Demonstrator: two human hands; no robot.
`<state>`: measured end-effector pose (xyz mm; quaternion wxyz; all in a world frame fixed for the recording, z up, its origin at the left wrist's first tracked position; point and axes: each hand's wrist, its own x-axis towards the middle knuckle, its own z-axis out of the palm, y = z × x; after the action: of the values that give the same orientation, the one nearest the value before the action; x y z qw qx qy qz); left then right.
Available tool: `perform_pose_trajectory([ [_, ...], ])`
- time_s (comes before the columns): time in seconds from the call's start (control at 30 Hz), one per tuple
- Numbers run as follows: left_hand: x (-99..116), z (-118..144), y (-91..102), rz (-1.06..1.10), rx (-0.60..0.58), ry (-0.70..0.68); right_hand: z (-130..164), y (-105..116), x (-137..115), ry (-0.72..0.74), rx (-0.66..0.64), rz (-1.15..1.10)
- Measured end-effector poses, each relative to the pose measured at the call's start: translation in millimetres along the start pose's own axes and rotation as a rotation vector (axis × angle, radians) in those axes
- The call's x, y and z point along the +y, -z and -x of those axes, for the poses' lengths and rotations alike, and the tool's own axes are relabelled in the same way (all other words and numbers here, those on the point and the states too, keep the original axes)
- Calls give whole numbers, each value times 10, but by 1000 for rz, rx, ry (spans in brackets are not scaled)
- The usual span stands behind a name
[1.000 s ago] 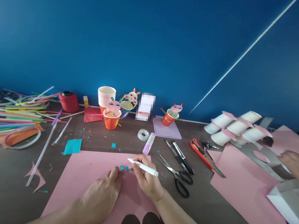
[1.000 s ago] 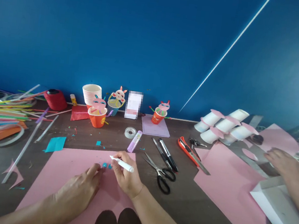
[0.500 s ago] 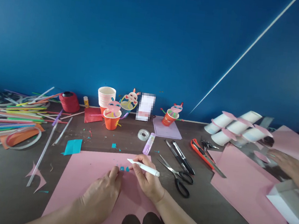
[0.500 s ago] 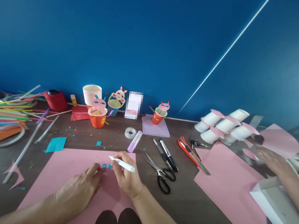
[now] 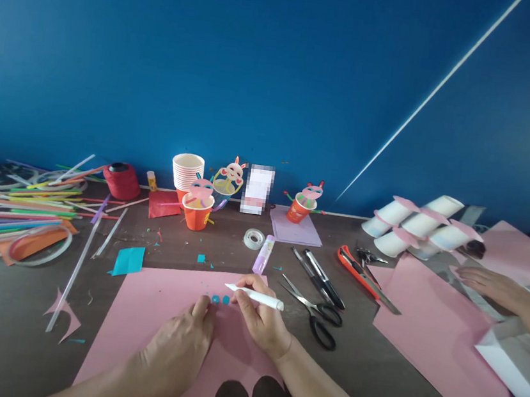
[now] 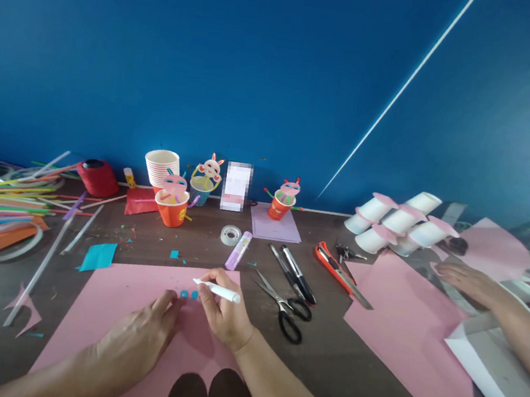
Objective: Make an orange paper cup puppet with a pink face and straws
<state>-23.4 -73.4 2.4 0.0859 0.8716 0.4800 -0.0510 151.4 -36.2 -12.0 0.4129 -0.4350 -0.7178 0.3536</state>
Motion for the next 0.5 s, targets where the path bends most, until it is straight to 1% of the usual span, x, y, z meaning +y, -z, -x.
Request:
perform_pose_trajectory([
  [0.13,-1,1,3,-5,-4,-8,9,-9,1,-49,20,-61],
  [0.23,0,-3,-2,-7,4,-9,9,-22,10,-71,11,-90],
  [0.4,1,10,-32,-20,21,9,-9,-18,9,-76,-7,15],
  [0.5,3,25,-50,-35,36,-9,-24,-9,0,-64,-12,74],
])
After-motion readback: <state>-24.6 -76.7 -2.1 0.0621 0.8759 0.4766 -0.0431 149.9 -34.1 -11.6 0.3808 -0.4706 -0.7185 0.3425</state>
